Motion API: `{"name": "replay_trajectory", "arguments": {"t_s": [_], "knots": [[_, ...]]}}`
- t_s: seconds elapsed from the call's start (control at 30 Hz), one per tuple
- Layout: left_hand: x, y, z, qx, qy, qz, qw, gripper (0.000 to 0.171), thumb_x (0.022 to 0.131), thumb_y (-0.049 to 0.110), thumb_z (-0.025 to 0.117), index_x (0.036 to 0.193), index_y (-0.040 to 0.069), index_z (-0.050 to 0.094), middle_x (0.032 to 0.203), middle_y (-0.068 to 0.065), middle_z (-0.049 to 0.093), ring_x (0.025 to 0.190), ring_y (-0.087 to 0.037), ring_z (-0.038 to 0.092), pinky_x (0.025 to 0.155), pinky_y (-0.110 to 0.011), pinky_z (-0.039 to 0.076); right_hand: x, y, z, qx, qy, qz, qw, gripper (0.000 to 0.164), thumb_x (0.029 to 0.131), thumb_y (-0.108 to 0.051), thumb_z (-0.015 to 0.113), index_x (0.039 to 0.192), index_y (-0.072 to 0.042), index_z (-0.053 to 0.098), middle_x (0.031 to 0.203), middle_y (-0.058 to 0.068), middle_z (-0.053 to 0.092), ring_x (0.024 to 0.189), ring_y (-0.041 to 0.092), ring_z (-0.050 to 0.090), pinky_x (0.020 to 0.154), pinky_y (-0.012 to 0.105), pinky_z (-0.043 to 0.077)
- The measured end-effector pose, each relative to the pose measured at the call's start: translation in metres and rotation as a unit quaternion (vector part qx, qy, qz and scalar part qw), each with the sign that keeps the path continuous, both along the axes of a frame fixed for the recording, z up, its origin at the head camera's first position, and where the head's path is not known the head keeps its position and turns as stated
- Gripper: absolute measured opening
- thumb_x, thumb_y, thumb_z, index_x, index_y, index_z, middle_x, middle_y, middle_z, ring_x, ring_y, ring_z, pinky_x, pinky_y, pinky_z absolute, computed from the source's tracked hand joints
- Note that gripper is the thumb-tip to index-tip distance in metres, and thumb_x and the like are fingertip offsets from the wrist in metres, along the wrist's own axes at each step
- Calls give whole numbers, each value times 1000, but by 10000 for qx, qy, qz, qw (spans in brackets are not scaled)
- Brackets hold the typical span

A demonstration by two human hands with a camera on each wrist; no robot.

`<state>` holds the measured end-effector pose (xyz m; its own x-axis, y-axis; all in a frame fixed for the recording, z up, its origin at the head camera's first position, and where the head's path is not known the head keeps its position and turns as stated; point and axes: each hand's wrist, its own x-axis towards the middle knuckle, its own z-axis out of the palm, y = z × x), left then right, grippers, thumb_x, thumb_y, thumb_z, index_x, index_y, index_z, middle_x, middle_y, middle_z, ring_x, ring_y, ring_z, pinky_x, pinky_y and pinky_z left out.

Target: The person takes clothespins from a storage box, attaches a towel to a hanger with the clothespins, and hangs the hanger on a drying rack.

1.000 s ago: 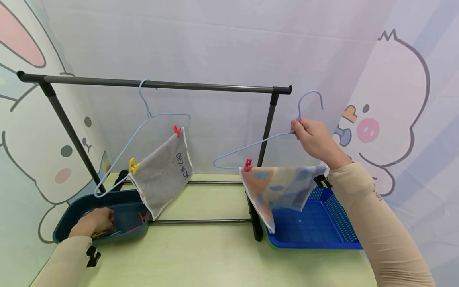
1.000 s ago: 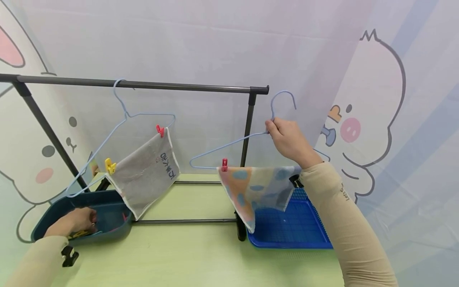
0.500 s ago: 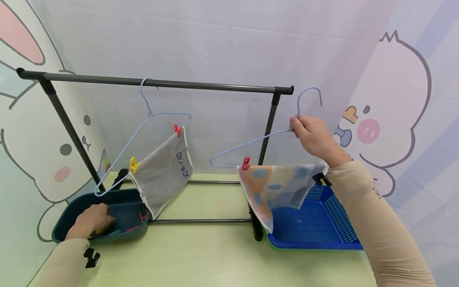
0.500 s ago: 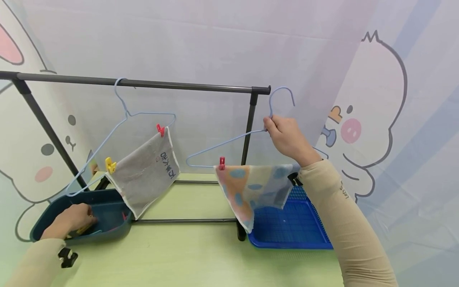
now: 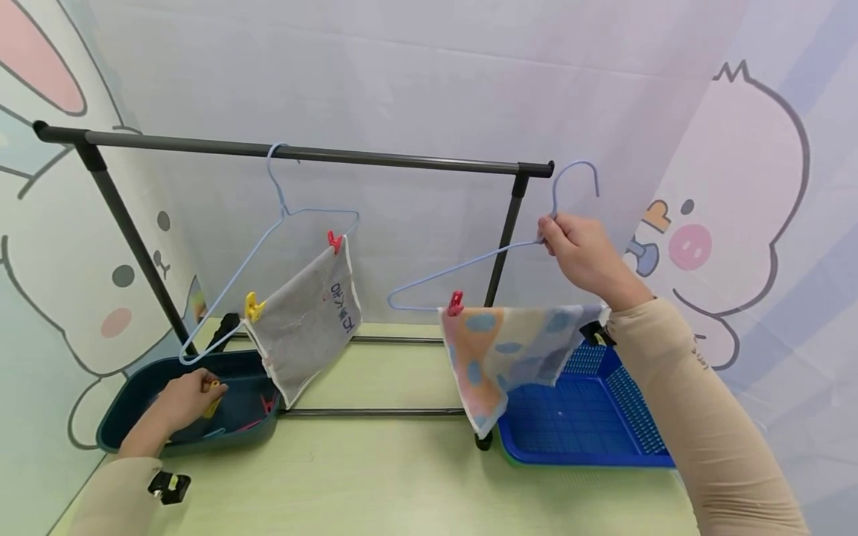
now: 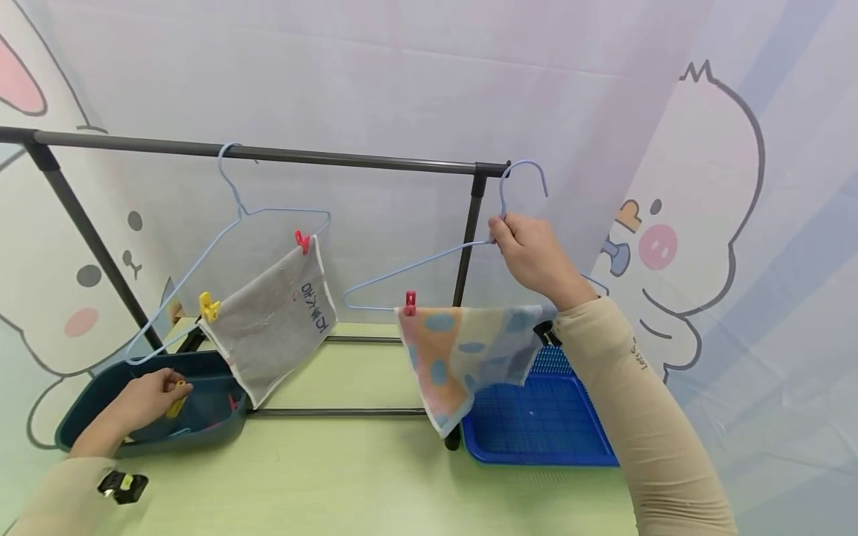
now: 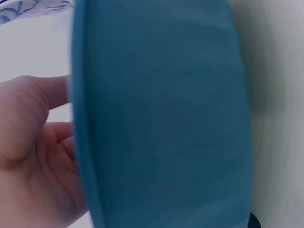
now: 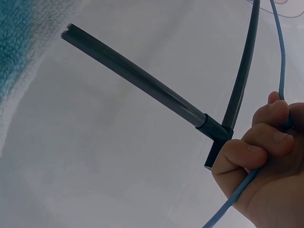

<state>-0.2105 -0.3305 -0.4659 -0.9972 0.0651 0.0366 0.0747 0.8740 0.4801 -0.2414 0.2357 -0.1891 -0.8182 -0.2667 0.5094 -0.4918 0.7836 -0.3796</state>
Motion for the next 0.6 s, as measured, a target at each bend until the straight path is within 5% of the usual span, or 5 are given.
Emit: {"name": "replay_trajectory", "arguments": {"t_s": [0.33, 0.6], "knots": [[10, 10, 11, 827, -425, -355, 9950, 50, 97, 39, 51, 116, -7, 57, 99, -14, 65, 87, -29, 61, 72, -47, 50, -1, -1, 1, -55, 130, 47, 9999, 39, 103, -29, 37, 85, -2, 59, 71, 10, 51, 63, 23, 41, 56, 30, 30], [22, 20, 19, 1831, -1014, -1319, 9689, 39, 97, 25, 55, 119, -8, 55, 108, -17, 63, 92, -22, 61, 77, -38, 51, -1, -4, 1, -71, 177, 26, 9998, 40, 103, -30, 38, 83, -3, 59, 70, 9, 51, 60, 23, 40, 54, 30, 31]]}}
